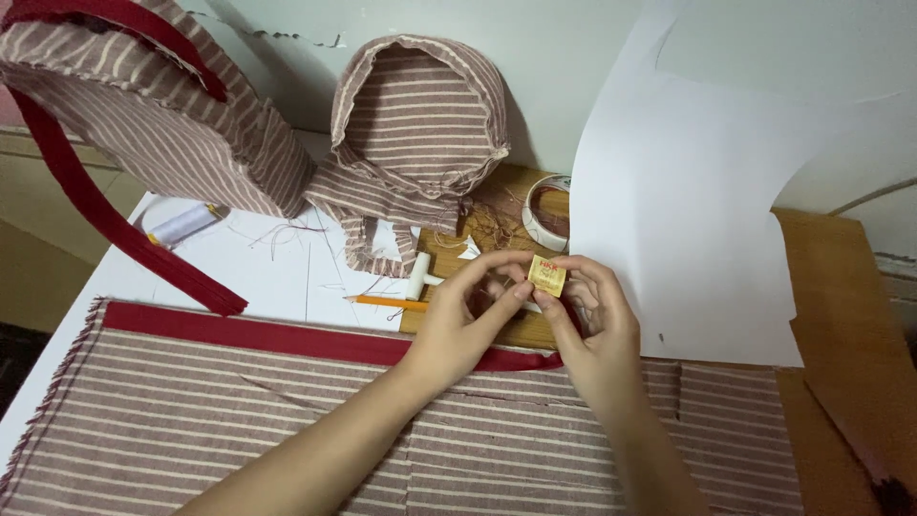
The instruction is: Attaching a small label to a red fabric strap and cutting the strap to the desired length using scissors.
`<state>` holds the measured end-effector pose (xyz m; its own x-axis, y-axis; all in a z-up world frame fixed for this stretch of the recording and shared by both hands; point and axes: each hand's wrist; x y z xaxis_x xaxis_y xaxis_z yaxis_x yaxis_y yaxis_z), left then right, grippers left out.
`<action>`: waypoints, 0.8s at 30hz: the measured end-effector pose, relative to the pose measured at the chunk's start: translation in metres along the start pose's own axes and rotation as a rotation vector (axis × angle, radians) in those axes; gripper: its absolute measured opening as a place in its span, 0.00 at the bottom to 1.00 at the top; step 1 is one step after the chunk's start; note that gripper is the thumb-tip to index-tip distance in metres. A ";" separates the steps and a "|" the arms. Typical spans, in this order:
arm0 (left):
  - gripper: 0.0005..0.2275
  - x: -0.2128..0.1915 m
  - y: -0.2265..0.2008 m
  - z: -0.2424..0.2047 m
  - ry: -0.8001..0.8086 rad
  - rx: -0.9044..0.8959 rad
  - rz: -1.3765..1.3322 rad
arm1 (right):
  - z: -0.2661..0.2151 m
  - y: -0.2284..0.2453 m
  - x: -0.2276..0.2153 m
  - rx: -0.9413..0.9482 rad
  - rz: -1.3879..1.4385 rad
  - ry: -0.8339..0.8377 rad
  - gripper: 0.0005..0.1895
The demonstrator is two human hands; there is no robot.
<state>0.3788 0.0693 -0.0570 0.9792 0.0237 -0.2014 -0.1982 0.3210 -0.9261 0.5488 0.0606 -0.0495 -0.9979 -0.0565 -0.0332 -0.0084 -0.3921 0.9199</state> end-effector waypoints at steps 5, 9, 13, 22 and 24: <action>0.15 -0.002 0.000 0.001 -0.009 -0.010 -0.052 | -0.001 0.000 0.002 -0.013 0.001 -0.001 0.27; 0.14 -0.001 0.003 0.002 -0.026 -0.018 -0.062 | -0.001 0.011 0.004 -0.018 -0.007 0.017 0.33; 0.14 -0.003 0.004 0.003 -0.039 -0.045 -0.068 | -0.001 0.018 0.005 0.063 0.013 -0.027 0.29; 0.14 -0.006 -0.004 0.001 -0.056 -0.036 0.003 | -0.002 0.021 0.010 0.175 -0.082 -0.158 0.17; 0.14 -0.012 -0.012 -0.001 0.004 -0.022 0.052 | -0.003 0.020 0.009 0.194 -0.094 -0.177 0.16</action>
<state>0.3695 0.0639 -0.0444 0.9673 0.0363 -0.2510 -0.2502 0.2990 -0.9209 0.5399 0.0491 -0.0325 -0.9878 0.1396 -0.0694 -0.0973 -0.2038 0.9742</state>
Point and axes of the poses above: each hand's wrist, its own z-axis towards the middle knuckle, its own x-axis out of the palm, y = z × x, and after that the axes turned 13 degrees about z, right-handed
